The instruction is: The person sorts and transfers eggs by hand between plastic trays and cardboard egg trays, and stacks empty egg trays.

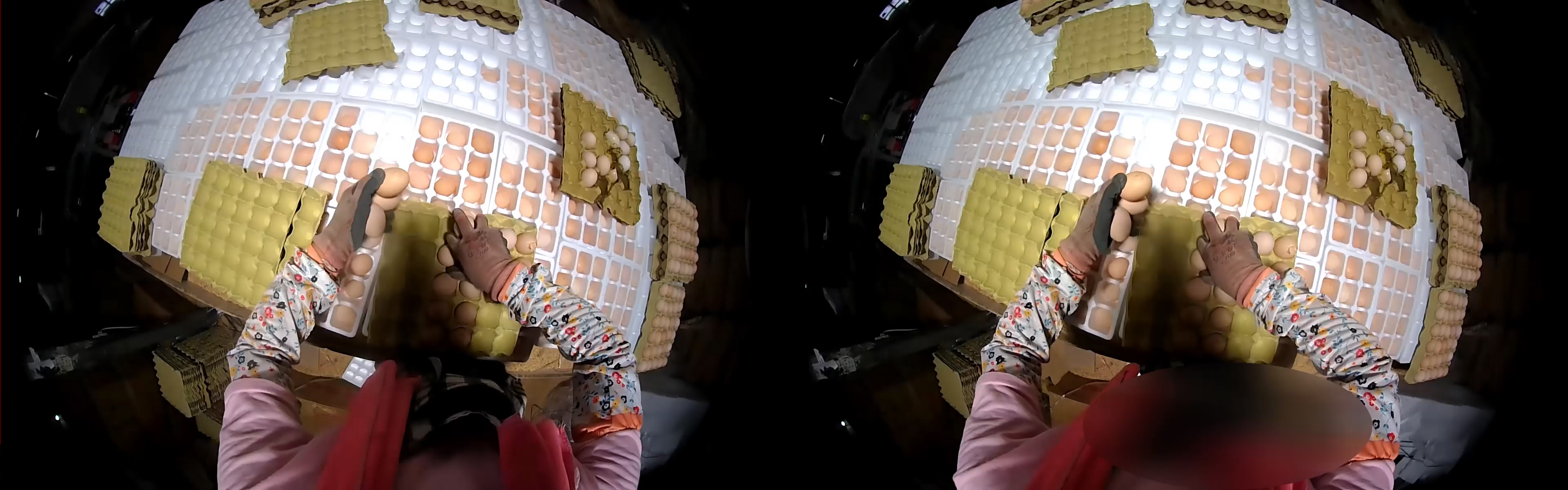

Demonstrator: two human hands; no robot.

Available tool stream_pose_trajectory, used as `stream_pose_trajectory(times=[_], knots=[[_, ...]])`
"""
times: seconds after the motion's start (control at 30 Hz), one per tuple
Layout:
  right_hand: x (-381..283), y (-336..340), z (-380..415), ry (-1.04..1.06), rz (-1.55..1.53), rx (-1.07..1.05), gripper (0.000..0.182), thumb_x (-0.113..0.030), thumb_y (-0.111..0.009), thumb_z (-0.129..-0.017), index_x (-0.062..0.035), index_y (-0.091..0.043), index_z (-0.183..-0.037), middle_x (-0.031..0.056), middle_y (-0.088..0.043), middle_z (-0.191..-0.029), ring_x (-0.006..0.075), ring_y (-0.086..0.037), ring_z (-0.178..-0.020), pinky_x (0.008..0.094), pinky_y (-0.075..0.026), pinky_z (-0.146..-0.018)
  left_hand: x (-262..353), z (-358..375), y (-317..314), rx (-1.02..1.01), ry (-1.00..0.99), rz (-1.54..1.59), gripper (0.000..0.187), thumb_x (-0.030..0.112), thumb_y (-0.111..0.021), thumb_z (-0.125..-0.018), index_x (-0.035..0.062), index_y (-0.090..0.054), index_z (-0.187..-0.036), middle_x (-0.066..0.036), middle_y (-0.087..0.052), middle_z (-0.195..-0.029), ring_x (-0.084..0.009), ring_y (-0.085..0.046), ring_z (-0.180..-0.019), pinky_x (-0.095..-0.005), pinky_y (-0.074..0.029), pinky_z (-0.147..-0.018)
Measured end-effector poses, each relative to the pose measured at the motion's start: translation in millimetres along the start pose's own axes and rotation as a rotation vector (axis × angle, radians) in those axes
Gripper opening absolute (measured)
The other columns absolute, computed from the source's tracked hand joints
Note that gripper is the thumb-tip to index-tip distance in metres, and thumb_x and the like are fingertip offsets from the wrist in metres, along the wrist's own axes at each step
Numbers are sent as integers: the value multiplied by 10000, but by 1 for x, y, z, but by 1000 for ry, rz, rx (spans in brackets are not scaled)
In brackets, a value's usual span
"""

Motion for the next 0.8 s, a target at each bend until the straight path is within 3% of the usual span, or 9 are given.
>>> stream_pose_trajectory(times=[0.13,0.27,0.3,0.37,0.5,0.57,0.63,0.7,0.8], knots=[[8,0,-21,25,-97,-343,547,-498,-679,-749,-115,-643,-1138,169,-394,-1371,370,-464,-1161,406,-462,-916,81,-74,25,337,-419,-1036,458,346,-690,-788,79,-602,-1150,-154,-536,-1185,-314,-536,-1072,-382,-500,-819],[46,49,-85,1,-903,-87,543,-347,-773,-687,-106,-625,-1150,159,-456,-1289,353,-562,-1053,406,-462,-921,97,-162,16,129,-89,-2061,385,331,-643,-816,187,-591,-1169,-145,-395,-1389,-332,-461,-1177,-389,-477,-926],[54,63,-110,33,-708,160,552,-346,-767,-679,-116,-618,-1158,164,-454,-1290,367,-562,-1045,410,-473,-905,97,-180,17,122,-87,-2061,385,331,-643,-816,187,-591,-1169,-145,-395,-1389,-332,-461,-1177,-389,-477,-926],[61,53,-171,31,-520,62,596,-386,-729,-696,-165,-588,-1231,181,-407,-1373,375,-563,-1062,419,-469,-918,83,-208,4,-167,-220,-2089,452,318,-642,-805,194,-548,-1229,-152,-393,-1391,-348,-465,-1166,-394,-477,-926],[75,28,-248,94,-411,-81,634,-408,-685,-727,-234,-530,-1316,249,-331,-1436,397,-589,-1038,420,-462,-939,87,-241,10,-153,-581,-1891,531,243,-604,-805,190,-465,-1315,-149,-456,-1341,-325,-550,-1066,-379,-461,-932],[96,36,-270,81,-478,46,468,-352,-605,-788,-245,-607,-1244,215,-520,-1306,346,-620,-963,394,-504,-855,88,-260,6,-414,-268,-1901,561,271,-589,-821,180,-445,-1355,-121,-563,-1271,-283,-562,-1132,-371,-435,-966],[127,52,-289,-33,-920,170,341,-297,-571,-826,-164,-673,-1123,190,-657,-1049,338,-636,-903,390,-506,-824,107,-268,8,-267,-215,-1693,482,280,-558,-841,160,-504,-1304,-144,-595,-1215,-301,-567,-1116,-385,-430,-967],[157,48,-305,-162,-1082,677,276,-239,-553,-848,-92,-691,-1037,178,-681,-915,330,-638,-880,385,-494,-824,121,-276,25,75,-612,-1492,425,310,-529,-881,125,-534,-1265,-150,-595,-1194,-339,-551,-1107,-413,-413,-980],[167,7,-324,-231,-1444,573,262,-204,-552,-874,-58,-680,-1051,129,-679,-929,238,-614,-811,324,-485,-782,100,-278,34,222,-809,-1623,425,313,-530,-883,99,-538,-1251,-174,-574,-1203,-372,-525,-1120,-432,-410,-981]])
Point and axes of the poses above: each hand's wrist, its own z-axis away from the middle knuckle, its own y-axis out of the back of the hand, x = y × z, the point moved 8 cm from there along -z, towards the middle knuckle
